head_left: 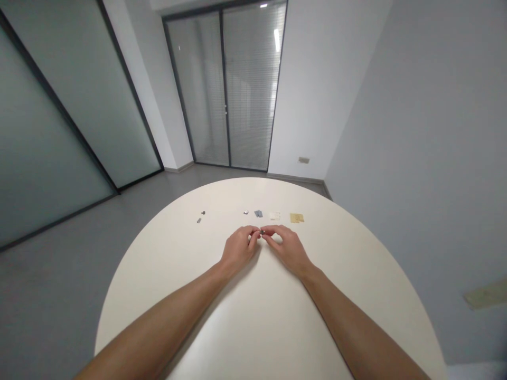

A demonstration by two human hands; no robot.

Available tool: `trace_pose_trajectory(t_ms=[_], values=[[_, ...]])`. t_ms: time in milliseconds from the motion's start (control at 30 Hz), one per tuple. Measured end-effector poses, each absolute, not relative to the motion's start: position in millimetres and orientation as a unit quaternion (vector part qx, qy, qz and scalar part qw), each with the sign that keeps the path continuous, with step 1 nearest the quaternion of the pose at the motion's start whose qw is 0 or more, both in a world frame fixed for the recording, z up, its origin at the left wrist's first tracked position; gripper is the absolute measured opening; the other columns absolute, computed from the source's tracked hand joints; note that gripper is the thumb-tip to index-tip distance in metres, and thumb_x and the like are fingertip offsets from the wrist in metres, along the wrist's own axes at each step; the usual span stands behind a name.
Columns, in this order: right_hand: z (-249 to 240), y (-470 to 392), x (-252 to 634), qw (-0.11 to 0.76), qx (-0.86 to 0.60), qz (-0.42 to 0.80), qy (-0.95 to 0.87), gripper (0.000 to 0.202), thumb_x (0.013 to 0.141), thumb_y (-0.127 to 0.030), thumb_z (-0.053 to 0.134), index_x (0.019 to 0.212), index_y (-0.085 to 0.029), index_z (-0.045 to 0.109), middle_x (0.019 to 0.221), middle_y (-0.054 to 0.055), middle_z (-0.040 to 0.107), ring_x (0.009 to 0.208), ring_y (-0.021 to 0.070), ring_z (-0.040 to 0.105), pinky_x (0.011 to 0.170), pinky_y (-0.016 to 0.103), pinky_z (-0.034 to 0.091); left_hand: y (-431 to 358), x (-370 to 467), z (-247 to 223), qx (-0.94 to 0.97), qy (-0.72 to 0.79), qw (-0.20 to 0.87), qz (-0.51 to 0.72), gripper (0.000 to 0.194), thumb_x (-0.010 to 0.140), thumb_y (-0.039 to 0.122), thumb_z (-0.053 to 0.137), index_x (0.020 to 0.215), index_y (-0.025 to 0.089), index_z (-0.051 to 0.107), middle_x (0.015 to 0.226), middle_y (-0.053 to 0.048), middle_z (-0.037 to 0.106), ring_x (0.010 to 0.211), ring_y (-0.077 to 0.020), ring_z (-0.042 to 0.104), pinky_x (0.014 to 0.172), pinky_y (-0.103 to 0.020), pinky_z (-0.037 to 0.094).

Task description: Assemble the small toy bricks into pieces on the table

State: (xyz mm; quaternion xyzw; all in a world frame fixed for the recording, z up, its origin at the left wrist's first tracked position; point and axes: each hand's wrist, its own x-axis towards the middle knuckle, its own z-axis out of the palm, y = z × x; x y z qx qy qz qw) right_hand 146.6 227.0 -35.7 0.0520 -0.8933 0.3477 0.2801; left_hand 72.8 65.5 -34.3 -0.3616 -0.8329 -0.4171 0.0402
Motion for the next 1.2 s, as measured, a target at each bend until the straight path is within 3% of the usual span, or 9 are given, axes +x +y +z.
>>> trace_pose_trajectory(t_ms=[667, 1200], values=[[-34.4, 227.4, 146.5, 0.289, 0.035, 0.335, -0.896, 0.019, 0.094, -0.036, 0.061, 0.106, -0.025, 0.072, 0.098, 0.004, 0.075, 0.094, 0.0207, 0.065, 0.089, 0.038, 0.048, 65.3, 69.4, -35.7, -0.365, -0.809, 0.068, -0.455, 0.019, 0.096, 0.029, 0.054, 0.101, 0.023, 0.07, 0.101, -0.002, 0.075, 0.096, -0.0186, 0.066, 0.088, -0.032, 0.051], [-34.4, 227.0, 146.2, 0.304, 0.062, 0.327, -0.893, 0.013, 0.095, -0.026, 0.06, 0.104, -0.026, 0.069, 0.1, 0.002, 0.073, 0.094, 0.0202, 0.064, 0.09, 0.038, 0.047, 64.3, 72.0, -34.0, -0.364, -0.831, 0.061, -0.417, 0.02, 0.097, 0.031, 0.051, 0.098, 0.024, 0.07, 0.098, 0.0, 0.075, 0.093, -0.019, 0.065, 0.083, -0.032, 0.048]])
